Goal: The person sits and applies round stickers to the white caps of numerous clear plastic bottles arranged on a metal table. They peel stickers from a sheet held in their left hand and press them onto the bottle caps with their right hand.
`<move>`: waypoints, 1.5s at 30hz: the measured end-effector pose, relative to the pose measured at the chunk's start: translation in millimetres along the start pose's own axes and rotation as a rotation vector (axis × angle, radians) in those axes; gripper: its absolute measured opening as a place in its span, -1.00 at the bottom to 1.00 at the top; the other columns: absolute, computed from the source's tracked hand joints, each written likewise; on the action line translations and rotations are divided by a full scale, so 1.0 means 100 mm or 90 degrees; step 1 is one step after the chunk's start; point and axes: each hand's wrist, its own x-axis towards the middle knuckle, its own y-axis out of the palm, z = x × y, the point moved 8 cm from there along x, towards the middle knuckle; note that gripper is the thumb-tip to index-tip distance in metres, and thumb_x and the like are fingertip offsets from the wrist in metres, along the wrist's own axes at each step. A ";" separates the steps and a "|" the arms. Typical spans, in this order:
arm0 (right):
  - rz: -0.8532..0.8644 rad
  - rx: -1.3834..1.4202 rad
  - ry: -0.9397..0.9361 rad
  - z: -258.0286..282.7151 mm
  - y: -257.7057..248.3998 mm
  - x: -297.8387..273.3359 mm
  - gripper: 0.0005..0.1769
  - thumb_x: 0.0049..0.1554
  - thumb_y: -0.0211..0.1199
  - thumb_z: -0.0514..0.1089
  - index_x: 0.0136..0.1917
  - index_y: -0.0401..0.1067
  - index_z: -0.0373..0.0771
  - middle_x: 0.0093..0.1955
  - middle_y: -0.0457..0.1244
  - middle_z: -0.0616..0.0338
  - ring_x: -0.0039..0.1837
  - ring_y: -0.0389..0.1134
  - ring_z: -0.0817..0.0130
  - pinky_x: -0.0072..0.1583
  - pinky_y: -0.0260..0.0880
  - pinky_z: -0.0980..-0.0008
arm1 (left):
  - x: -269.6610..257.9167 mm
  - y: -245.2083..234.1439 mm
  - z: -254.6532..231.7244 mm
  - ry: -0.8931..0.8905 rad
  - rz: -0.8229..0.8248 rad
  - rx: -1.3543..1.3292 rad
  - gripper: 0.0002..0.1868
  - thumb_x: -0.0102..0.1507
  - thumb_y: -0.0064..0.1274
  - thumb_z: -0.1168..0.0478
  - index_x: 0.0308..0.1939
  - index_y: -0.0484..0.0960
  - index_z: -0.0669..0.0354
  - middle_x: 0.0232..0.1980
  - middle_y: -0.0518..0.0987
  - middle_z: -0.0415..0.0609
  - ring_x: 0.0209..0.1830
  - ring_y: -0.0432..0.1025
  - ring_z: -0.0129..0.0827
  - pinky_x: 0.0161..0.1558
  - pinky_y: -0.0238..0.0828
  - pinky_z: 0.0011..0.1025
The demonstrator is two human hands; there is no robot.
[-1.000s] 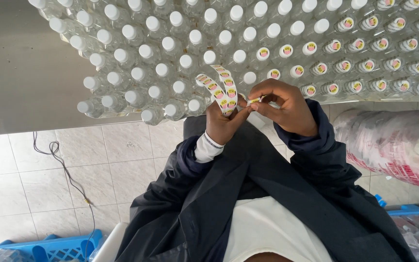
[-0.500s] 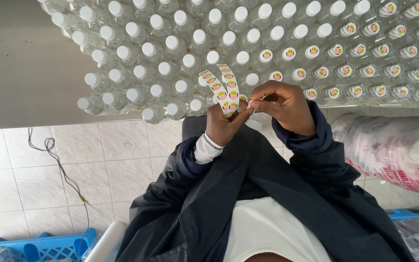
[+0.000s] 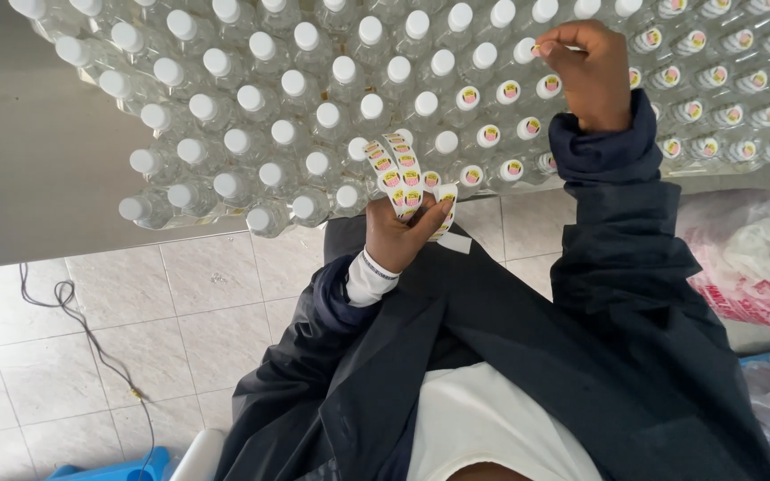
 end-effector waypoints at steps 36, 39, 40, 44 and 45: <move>-0.127 -0.267 -0.045 -0.74 0.31 0.10 -0.69 0.60 0.05 0.08 0.42 0.50 -0.02 0.34 0.34 0.18 0.24 0.22 -0.37 0.24 0.23 -0.70 | 0.01 0.10 0.05 -0.034 0.041 -0.062 -0.63 0.37 0.29 0.24 -0.49 0.49 0.09 -0.47 0.50 -0.27 -0.40 0.39 -0.53 -0.26 0.35 -0.41; -0.131 -0.254 -0.100 -0.62 0.26 0.11 -0.74 0.60 0.08 -0.12 0.45 0.47 -0.18 0.31 0.36 0.01 0.19 0.32 -0.34 0.31 0.43 -0.53 | -0.02 0.08 0.10 -0.031 0.027 -0.054 -0.59 0.37 0.31 0.25 -0.51 0.44 0.06 -0.49 0.42 -0.30 -0.43 0.29 -0.57 -0.32 0.23 -0.42; -0.128 -0.252 -0.104 -0.52 0.24 0.10 -0.74 0.60 0.08 -0.12 0.45 0.47 -0.18 0.31 0.36 0.01 0.19 0.32 -0.34 0.31 0.43 -0.53 | 0.00 0.07 0.05 -0.030 0.022 -0.052 -0.59 0.37 0.31 0.25 -0.51 0.44 0.06 -0.49 0.42 -0.30 -0.43 0.29 -0.57 -0.32 0.23 -0.42; -0.107 -0.275 -0.145 -0.52 0.30 0.09 -0.43 0.61 -0.06 0.32 0.41 0.51 -0.13 0.19 0.38 0.10 0.09 0.35 -0.28 0.23 0.30 -0.57 | 0.03 0.11 0.04 -0.027 0.050 -0.061 -0.54 0.39 0.25 0.22 -0.54 0.36 0.04 -0.52 0.31 -0.30 -0.46 0.18 -0.54 -0.32 0.13 -0.42; -0.107 -0.308 -0.133 -0.64 0.33 0.06 -0.47 0.61 -0.05 0.35 0.33 0.56 0.00 0.18 0.38 0.20 0.08 0.32 -0.31 0.31 0.17 -0.73 | 0.01 0.14 0.10 -0.036 0.054 -0.055 -0.62 0.38 0.28 0.20 -0.50 0.51 0.08 -0.48 0.47 -0.29 -0.42 0.32 -0.53 -0.29 0.25 -0.42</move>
